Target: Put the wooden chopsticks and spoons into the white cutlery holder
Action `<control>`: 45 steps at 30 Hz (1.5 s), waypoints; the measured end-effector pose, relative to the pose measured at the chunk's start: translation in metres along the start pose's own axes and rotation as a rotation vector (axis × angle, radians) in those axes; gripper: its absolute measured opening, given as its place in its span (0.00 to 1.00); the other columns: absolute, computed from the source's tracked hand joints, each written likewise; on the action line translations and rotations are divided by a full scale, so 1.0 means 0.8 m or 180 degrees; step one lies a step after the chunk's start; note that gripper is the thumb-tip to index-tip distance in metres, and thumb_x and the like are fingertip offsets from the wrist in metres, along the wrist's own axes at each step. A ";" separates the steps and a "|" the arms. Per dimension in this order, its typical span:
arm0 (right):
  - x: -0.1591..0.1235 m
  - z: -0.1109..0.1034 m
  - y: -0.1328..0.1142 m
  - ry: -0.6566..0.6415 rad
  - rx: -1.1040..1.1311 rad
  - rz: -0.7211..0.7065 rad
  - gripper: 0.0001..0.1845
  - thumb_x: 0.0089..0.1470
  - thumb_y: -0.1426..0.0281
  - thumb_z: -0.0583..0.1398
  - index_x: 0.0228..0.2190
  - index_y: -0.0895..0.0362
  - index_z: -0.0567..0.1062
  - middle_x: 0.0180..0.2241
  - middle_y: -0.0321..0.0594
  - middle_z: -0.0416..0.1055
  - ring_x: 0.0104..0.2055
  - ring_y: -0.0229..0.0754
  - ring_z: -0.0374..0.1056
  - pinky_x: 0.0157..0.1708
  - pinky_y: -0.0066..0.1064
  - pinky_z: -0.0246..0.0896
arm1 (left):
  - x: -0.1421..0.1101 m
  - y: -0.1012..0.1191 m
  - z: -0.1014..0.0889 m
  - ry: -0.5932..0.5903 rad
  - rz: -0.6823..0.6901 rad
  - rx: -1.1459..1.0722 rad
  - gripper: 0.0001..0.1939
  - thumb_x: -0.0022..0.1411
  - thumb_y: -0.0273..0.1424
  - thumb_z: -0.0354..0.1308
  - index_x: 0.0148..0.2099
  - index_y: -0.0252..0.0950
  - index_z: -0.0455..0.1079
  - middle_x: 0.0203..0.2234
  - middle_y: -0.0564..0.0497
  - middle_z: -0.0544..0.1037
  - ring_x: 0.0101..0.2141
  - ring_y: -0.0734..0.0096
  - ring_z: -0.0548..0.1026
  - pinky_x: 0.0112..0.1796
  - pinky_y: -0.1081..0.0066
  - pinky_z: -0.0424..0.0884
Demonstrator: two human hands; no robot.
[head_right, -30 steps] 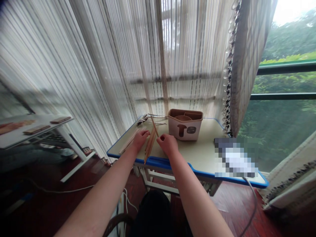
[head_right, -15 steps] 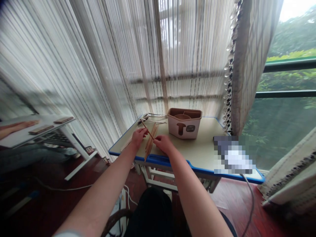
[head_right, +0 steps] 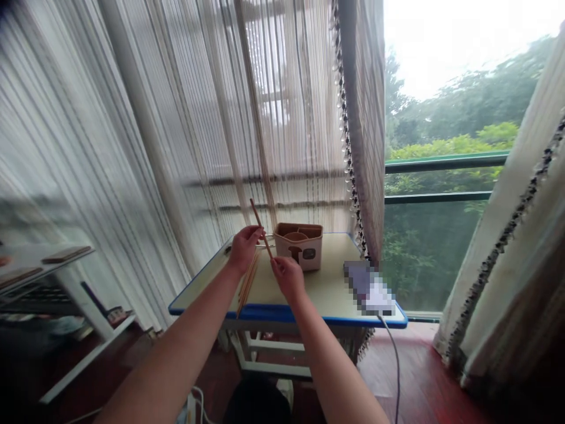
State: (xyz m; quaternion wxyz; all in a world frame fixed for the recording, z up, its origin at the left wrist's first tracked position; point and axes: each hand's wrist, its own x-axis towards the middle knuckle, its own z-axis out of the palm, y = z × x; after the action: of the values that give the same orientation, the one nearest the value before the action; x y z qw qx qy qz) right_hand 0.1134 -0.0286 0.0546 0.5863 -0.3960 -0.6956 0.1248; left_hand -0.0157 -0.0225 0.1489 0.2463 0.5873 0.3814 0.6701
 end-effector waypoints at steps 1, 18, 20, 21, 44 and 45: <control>0.000 -0.013 0.003 0.0099 -0.0089 -0.0130 0.14 0.54 0.62 0.54 0.32 0.56 0.76 0.28 0.41 0.73 0.29 0.39 0.66 0.32 0.29 0.60 | -0.002 0.004 0.012 -0.0078 0.0078 -0.0033 0.14 0.54 0.39 0.57 0.37 0.33 0.71 0.28 0.49 0.77 0.28 0.73 0.74 0.30 0.73 0.68; 0.122 -0.135 0.040 0.0499 -0.0222 -0.0219 0.10 0.52 0.65 0.58 0.34 0.55 0.76 0.30 0.40 0.74 0.28 0.38 0.65 0.30 0.30 0.61 | 0.089 0.009 0.154 -0.1109 0.0624 -0.0336 0.11 0.53 0.37 0.59 0.35 0.34 0.73 0.27 0.51 0.77 0.30 0.74 0.74 0.33 0.73 0.70; 0.135 -0.129 0.052 0.0458 0.0077 -0.0041 0.10 0.51 0.64 0.59 0.34 0.54 0.77 0.31 0.39 0.74 0.26 0.36 0.64 0.28 0.29 0.61 | 0.106 0.009 0.166 -0.1218 0.0783 -0.0109 0.10 0.55 0.37 0.58 0.34 0.35 0.73 0.26 0.52 0.77 0.29 0.74 0.73 0.32 0.74 0.69; 0.141 -0.126 0.057 0.0491 0.0157 0.0026 0.11 0.51 0.64 0.59 0.35 0.54 0.77 0.31 0.39 0.74 0.26 0.36 0.65 0.28 0.29 0.61 | 0.113 0.009 0.169 -0.1295 0.0861 0.0004 0.10 0.55 0.36 0.57 0.35 0.35 0.72 0.26 0.52 0.77 0.29 0.75 0.73 0.31 0.74 0.69; 0.158 -0.083 0.052 0.1251 -0.0666 -0.0395 0.12 0.55 0.65 0.56 0.38 0.52 0.78 0.31 0.37 0.77 0.35 0.41 0.66 0.38 0.33 0.63 | 0.135 -0.003 0.150 -0.1097 0.1560 0.0581 0.07 0.59 0.32 0.55 0.38 0.36 0.72 0.30 0.50 0.77 0.30 0.73 0.75 0.32 0.74 0.70; 0.158 -0.081 0.053 0.1288 -0.0707 -0.0370 0.12 0.55 0.65 0.56 0.38 0.51 0.78 0.31 0.37 0.77 0.35 0.42 0.66 0.38 0.33 0.63 | 0.136 -0.004 0.149 -0.1072 0.1589 0.0614 0.07 0.59 0.32 0.55 0.38 0.36 0.72 0.31 0.50 0.78 0.32 0.73 0.75 0.33 0.74 0.70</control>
State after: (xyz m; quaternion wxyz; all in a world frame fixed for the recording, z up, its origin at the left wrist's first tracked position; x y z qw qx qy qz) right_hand 0.1900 0.0690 0.1363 0.6728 -0.4342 -0.5951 -0.0683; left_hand 0.0794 0.0900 0.2139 0.0770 0.7861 0.2411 0.5639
